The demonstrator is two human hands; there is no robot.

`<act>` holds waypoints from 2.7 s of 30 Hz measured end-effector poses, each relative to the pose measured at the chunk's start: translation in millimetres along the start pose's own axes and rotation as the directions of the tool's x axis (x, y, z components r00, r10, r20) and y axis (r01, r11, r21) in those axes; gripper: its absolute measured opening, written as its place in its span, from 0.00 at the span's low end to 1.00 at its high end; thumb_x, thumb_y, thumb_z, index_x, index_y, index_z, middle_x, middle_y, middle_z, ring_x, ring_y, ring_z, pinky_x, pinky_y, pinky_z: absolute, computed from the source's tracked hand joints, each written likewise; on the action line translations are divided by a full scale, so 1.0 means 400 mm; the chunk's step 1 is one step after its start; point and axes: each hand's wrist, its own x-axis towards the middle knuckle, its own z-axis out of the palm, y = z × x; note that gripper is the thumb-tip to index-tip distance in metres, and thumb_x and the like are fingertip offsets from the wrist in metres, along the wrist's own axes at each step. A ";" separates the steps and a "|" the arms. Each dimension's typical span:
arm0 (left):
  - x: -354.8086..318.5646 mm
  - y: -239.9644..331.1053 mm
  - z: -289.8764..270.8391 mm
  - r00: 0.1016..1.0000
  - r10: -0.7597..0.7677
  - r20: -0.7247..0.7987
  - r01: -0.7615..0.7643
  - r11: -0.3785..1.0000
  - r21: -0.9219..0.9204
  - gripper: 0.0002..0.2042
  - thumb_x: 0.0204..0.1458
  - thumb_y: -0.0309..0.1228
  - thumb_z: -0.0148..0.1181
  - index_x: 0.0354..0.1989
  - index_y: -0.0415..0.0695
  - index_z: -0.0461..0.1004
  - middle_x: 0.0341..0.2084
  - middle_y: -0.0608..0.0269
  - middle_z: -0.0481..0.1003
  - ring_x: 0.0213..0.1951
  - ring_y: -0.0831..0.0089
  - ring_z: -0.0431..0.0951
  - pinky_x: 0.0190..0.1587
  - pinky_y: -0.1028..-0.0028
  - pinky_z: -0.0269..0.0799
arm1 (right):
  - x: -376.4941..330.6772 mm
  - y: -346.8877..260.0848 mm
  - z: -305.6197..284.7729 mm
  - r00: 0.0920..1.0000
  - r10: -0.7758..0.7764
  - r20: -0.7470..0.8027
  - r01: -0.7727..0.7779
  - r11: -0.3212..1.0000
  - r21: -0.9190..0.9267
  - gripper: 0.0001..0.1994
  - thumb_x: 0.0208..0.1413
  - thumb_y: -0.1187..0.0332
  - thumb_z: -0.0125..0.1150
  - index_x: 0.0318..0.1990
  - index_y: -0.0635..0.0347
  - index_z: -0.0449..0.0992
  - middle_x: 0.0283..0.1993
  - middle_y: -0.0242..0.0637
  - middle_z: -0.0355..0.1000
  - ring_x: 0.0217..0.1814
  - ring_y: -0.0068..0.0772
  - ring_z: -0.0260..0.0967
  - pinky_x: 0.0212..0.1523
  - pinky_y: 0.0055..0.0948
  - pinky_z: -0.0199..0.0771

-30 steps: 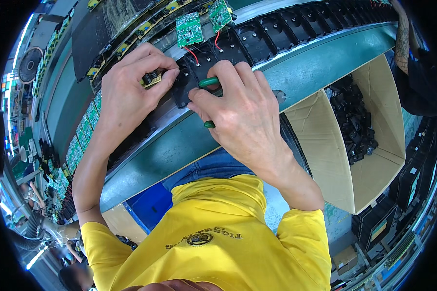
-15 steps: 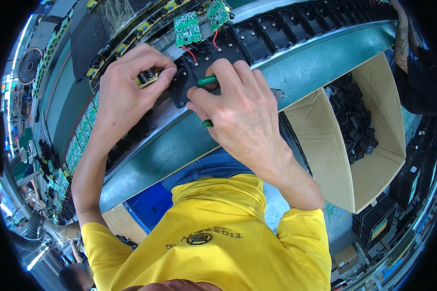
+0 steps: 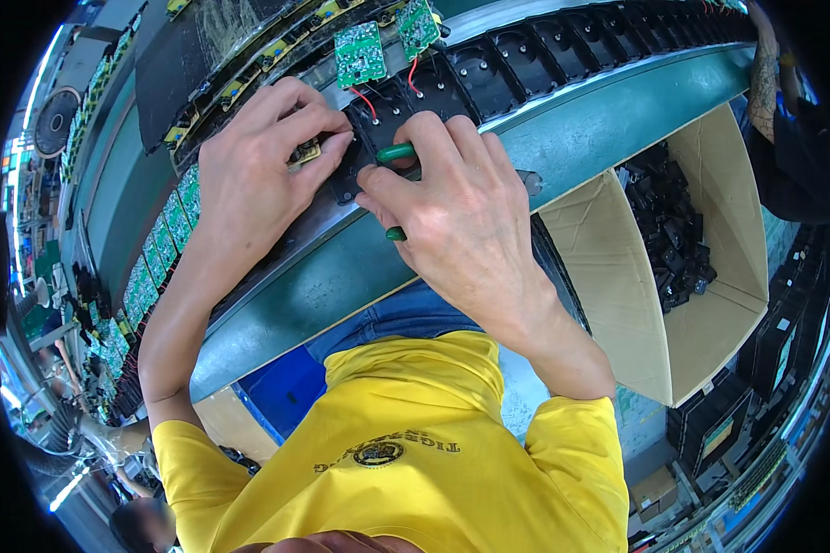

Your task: Assembling electronic components on circuit boards along a production conveyor line.

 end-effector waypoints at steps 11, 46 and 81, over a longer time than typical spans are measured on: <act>-0.014 0.001 -0.023 0.991 -0.114 0.074 0.112 0.993 0.035 0.05 0.62 0.33 0.73 0.37 0.48 0.91 0.45 0.64 0.79 0.43 0.63 0.83 0.39 0.64 0.80 | 0.254 -0.055 0.035 0.945 0.326 -0.015 0.018 -0.006 1.000 0.19 0.86 0.55 0.44 0.46 0.59 0.75 0.32 0.28 0.67 0.32 0.20 0.57 0.32 0.23 0.59; 0.152 -0.085 -0.162 0.772 -0.100 0.628 0.290 0.934 -0.208 0.19 0.57 0.32 0.73 0.57 0.42 0.84 0.55 0.56 0.84 0.49 0.50 0.86 0.50 0.57 0.81 | 0.008 -0.017 -0.003 0.989 -0.133 0.070 0.141 0.983 -0.117 0.03 0.59 0.68 0.83 0.39 0.50 0.95 0.52 0.37 0.73 0.46 0.32 0.70 0.47 0.33 0.74; -0.100 0.345 0.187 0.970 -0.199 -0.138 0.203 0.979 0.013 0.20 0.70 0.34 0.53 0.62 0.33 0.78 0.74 0.36 0.73 0.80 0.41 0.65 0.88 0.37 0.48 | 0.405 0.167 0.145 0.714 -0.623 0.318 0.547 0.781 0.303 0.39 0.73 0.34 0.61 0.81 0.48 0.75 0.67 0.44 0.81 0.54 0.58 0.83 0.57 0.48 0.82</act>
